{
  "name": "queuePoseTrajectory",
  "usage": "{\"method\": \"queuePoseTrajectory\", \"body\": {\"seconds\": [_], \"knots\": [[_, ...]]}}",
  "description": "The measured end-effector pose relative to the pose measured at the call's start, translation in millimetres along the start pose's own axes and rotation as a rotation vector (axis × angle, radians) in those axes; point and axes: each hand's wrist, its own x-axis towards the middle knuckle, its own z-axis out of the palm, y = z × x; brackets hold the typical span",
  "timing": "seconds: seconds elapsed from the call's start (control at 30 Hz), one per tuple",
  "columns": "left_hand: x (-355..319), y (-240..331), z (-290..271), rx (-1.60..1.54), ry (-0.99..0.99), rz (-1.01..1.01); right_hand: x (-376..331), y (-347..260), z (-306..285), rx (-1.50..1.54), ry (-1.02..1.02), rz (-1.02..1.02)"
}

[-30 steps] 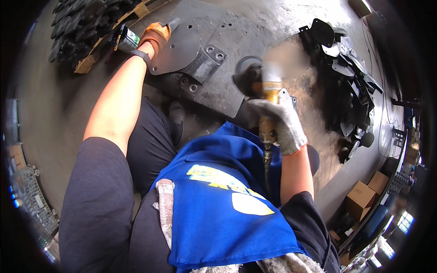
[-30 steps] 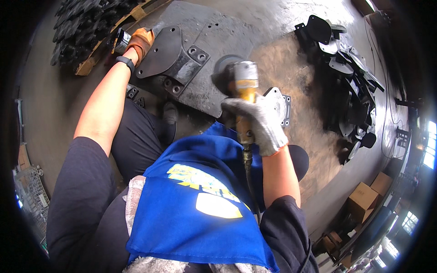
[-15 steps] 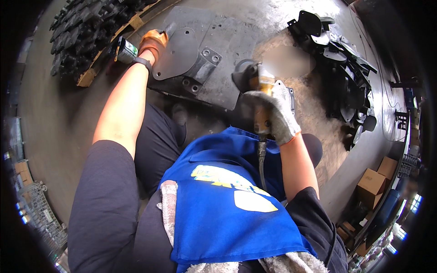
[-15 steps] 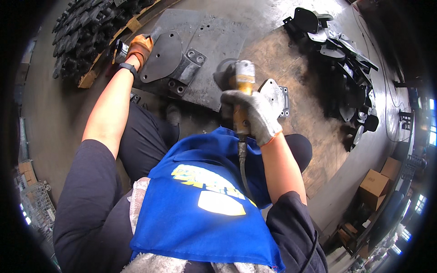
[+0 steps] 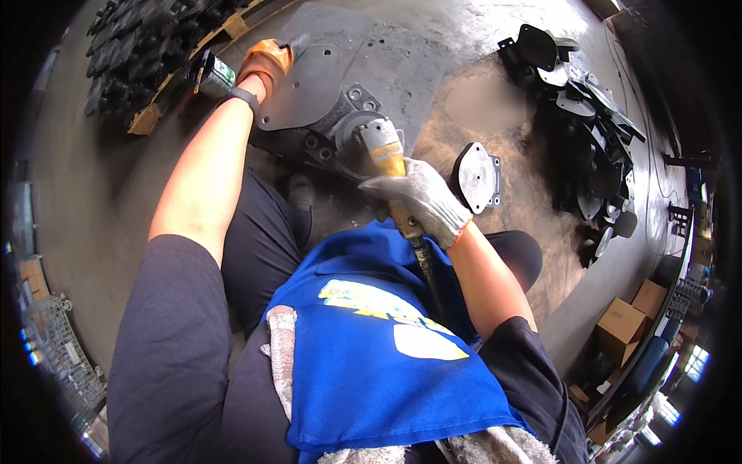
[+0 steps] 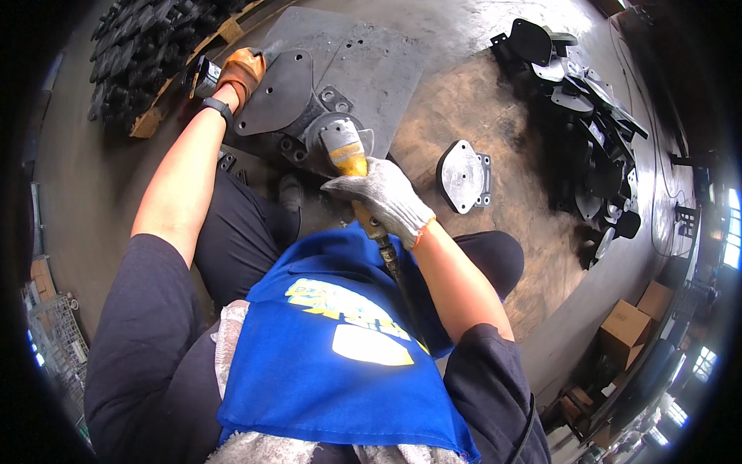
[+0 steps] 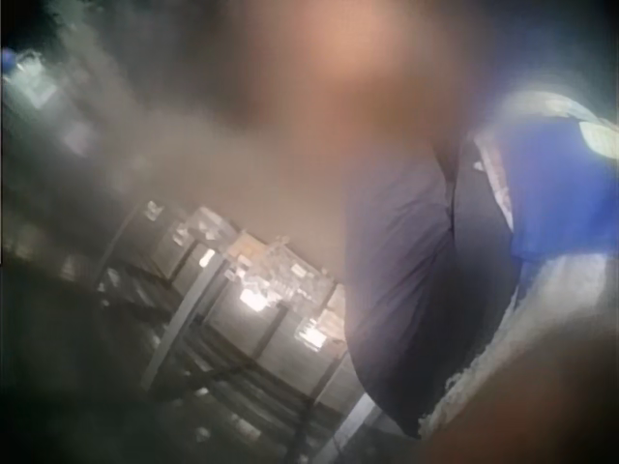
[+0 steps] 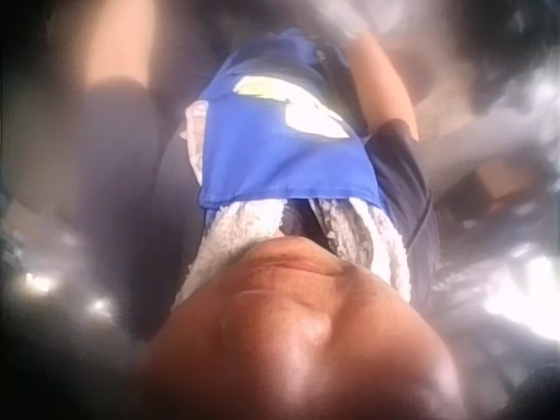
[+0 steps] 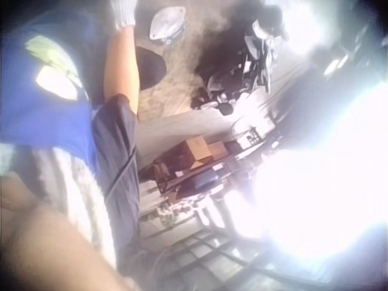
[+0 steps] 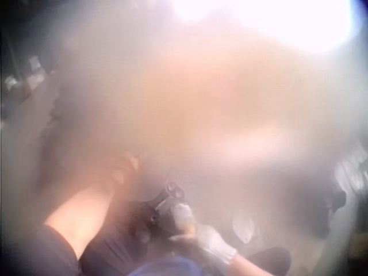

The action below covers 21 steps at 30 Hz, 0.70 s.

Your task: The person uses a handheld angle grinder to smooth the surface of metal parts. They hold each part with a gloved hand, grind it, and then place it on a pile of finished parts before picking up the next one.

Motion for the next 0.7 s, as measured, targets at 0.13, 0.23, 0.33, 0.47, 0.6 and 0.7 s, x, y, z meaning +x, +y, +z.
{"method": "queuePoseTrajectory", "body": {"seconds": [0.13, 0.23, 0.33, 0.47, 0.6, 0.7], "knots": [[18.2, -20.4, 16.1, 0.225, -0.021, 0.158, 7.6, -3.6, 5.4, -0.021, -0.004, -0.025], [8.3, 0.5, -1.4, 0.583, -0.096, 0.359, 5.7, -6.8, 2.2, -0.030, 0.021, 0.064], [-21.1, 33.6, -31.8, 0.002, 0.043, -0.057, 1.8, -4.7, -1.9, -0.050, 0.032, 0.067], [-7.7, 18.0, -16.2, 0.039, 0.024, -0.060, 7.7, -9.0, 3.3, -0.053, 0.000, 0.004], [29.9, -27.5, 25.0, 0.089, -0.110, 0.015, 8.8, -8.7, 3.0, 0.011, -0.016, 0.045], [22.5, -5.5, 14.8, 0.088, -0.094, -0.039, 6.5, -7.8, -3.3, -0.100, 0.040, 0.075]]}}
